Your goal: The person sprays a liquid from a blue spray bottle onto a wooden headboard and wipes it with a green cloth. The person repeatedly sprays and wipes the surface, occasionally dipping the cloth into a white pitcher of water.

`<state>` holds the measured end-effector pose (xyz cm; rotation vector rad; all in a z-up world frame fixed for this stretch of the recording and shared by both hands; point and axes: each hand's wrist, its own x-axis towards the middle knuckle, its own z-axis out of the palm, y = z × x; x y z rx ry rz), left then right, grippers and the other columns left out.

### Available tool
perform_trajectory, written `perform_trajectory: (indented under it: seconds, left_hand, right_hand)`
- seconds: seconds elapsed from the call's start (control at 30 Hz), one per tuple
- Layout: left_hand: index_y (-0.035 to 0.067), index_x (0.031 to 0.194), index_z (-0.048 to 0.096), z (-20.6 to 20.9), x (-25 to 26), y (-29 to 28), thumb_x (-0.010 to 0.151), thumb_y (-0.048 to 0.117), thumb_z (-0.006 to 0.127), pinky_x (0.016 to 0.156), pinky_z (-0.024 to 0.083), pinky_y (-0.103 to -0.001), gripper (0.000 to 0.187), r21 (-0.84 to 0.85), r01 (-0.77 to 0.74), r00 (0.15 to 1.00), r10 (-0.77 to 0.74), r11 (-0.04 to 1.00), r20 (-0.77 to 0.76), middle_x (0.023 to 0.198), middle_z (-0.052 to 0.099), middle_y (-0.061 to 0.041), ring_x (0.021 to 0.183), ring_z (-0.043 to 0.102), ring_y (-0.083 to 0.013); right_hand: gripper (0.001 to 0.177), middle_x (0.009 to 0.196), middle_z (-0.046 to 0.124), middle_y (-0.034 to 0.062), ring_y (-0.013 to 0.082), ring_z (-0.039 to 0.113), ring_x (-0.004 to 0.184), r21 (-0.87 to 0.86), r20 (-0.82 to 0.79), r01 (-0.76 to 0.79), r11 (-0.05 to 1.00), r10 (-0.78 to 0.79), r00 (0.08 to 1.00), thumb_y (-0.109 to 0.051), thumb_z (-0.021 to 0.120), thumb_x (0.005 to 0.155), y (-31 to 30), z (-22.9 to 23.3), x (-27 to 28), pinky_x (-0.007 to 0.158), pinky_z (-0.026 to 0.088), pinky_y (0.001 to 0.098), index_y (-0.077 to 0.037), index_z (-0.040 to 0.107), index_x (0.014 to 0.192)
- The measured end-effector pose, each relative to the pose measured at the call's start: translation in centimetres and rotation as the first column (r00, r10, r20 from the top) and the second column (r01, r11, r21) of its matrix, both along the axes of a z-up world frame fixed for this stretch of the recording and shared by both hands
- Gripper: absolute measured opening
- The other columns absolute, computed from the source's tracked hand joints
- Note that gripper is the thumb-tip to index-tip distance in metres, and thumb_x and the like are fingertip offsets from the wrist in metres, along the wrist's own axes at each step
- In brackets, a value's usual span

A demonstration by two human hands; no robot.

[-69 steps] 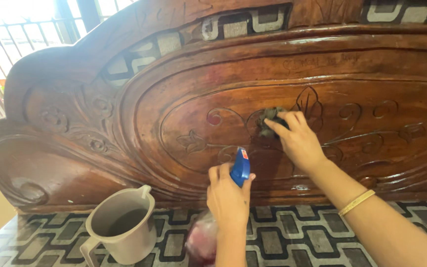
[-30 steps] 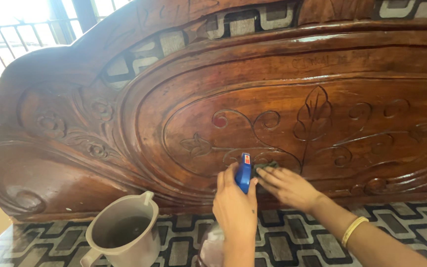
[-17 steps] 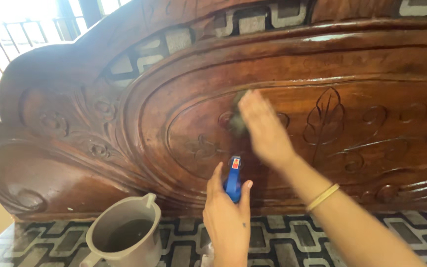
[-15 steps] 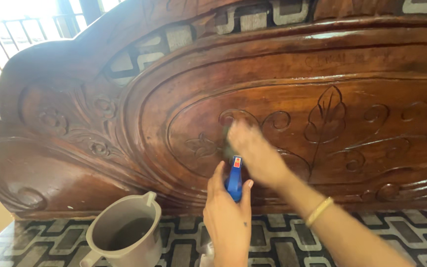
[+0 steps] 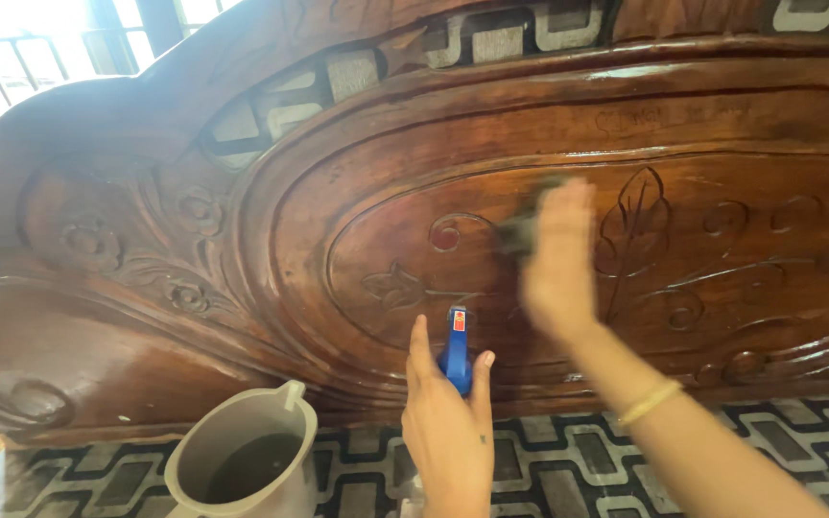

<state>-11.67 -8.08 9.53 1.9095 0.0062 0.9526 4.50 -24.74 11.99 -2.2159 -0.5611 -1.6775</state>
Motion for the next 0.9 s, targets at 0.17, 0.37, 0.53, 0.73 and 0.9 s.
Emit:
perform_trajectory:
  seconds: [0.17,0.37,0.53,0.73,0.9]
  left_hand:
    - [0.017,0.16,0.028,1.4,-0.6,0.4,0.089,0.046,0.066,0.081,0.053,-0.052,0.086,0.013,0.055,0.933,-0.047,0.998,-0.357,0.111,0.071,-0.022,0.097,0.068,-0.0434]
    - [0.013,0.155,0.031,1.6,-1.4,0.9,0.088,0.042,0.068,0.074,0.053,-0.054,0.082,0.041,0.034,0.98,-0.025,0.999,-0.198,0.115,0.07,-0.024,0.091,0.068,-0.0461]
    - [0.013,0.157,0.031,1.4,-1.6,1.6,0.088,0.043,0.068,0.072,0.053,-0.055,0.083,-0.003,0.004,0.991,-0.005,1.0,-0.13,0.115,0.069,-0.027,0.09,0.068,-0.048]
    - [0.013,0.159,0.027,1.5,-1.7,1.9,0.088,0.044,0.066,0.073,0.053,-0.055,0.087,-0.026,0.002,0.983,-0.007,1.0,-0.182,0.111,0.07,-0.028,0.09,0.068,-0.0481]
    - [0.014,0.159,0.027,1.8,-1.9,2.1,0.088,0.044,0.067,0.074,0.053,-0.055,0.087,-0.035,0.012,0.982,-0.019,0.999,-0.187,0.114,0.069,-0.027,0.092,0.068,-0.0485]
  right_hand:
    - [0.063,0.165,0.033,0.0262,0.0393,0.024,0.158,-0.499,-0.046,-0.23,0.836,0.239,0.97,-0.009,0.053,0.098,8.0,2.1,-1.5,0.129,0.021,0.0533,0.004,0.036,0.156]
    - [0.064,0.164,0.036,0.0217,0.0369,0.028,0.155,-0.583,0.066,0.032,0.812,0.007,0.998,-0.005,0.048,0.092,5.9,10.5,-0.1,0.126,0.021,0.0537,0.002,0.041,0.155]
    - [0.068,0.171,0.029,0.0213,0.038,0.021,0.161,-0.27,0.109,0.187,0.944,-0.163,0.981,0.004,0.043,0.096,-3.0,9.9,-0.6,0.13,0.015,0.0552,0.0,0.037,0.163]
    - [0.072,0.171,0.013,0.0344,0.0519,0.009,0.161,0.078,0.063,0.108,0.991,-0.113,0.992,0.001,0.042,0.097,-6.6,-0.7,-1.0,0.134,0.01,0.0587,0.006,0.019,0.165]
    - [0.066,0.164,0.025,0.0269,0.0456,0.019,0.155,-0.295,-0.106,0.075,0.953,-0.111,0.988,-0.008,0.044,0.09,0.8,-8.0,-1.0,0.125,0.016,0.0576,0.004,0.033,0.154]
